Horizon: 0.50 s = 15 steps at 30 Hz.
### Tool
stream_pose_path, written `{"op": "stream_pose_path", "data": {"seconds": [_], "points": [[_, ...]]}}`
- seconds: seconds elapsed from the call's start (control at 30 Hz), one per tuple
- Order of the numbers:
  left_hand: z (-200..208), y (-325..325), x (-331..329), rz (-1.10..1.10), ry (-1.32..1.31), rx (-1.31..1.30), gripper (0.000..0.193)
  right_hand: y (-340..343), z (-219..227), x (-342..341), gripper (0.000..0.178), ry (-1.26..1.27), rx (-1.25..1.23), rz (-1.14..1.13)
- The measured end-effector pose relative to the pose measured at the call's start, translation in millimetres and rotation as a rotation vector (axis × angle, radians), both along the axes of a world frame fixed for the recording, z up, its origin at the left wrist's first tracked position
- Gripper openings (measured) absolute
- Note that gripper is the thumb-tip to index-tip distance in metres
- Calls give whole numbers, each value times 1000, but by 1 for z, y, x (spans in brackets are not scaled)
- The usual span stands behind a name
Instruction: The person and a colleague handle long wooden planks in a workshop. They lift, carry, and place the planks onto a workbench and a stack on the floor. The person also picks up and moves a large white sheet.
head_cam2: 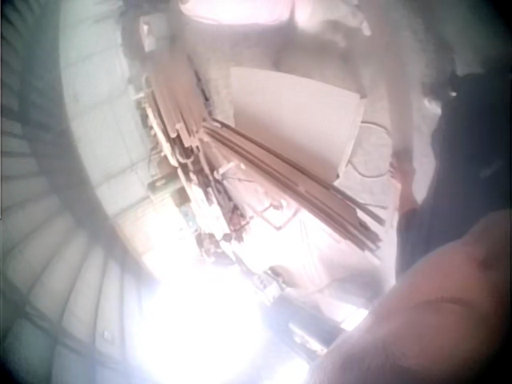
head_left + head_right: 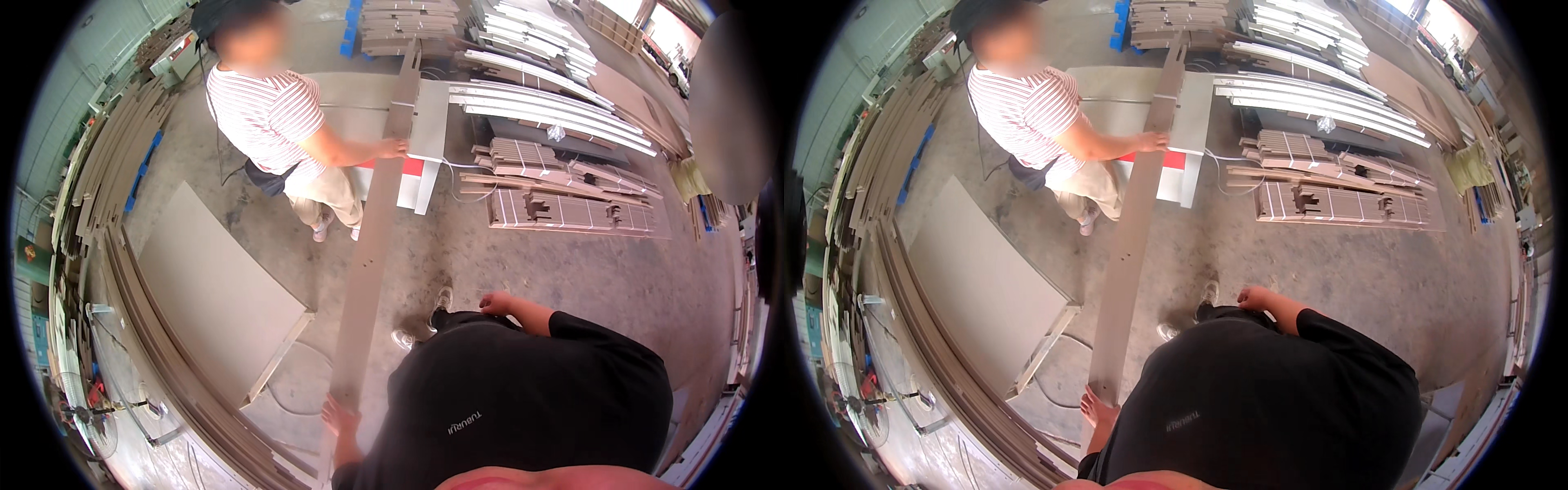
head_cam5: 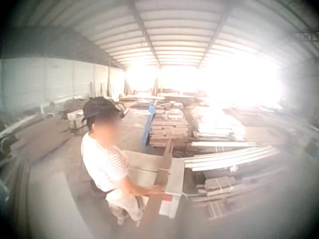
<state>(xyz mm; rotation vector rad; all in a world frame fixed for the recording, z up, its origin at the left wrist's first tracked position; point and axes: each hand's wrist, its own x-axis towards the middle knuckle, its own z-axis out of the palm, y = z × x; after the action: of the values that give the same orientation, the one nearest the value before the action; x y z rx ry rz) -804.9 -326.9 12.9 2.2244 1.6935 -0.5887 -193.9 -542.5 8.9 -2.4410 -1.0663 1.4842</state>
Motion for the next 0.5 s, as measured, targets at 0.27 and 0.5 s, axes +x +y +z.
{"op": "stream_pose_path", "data": {"seconds": [0.27, 0.5], "points": [[7, 2, 5, 8, 18, -47, 127, -18, -4, 1, 47, -39, -59, 17], [14, -2, 4, 28, 24, -46, 128, 20, 22, -9, 45, 33, -42, -40]]}}
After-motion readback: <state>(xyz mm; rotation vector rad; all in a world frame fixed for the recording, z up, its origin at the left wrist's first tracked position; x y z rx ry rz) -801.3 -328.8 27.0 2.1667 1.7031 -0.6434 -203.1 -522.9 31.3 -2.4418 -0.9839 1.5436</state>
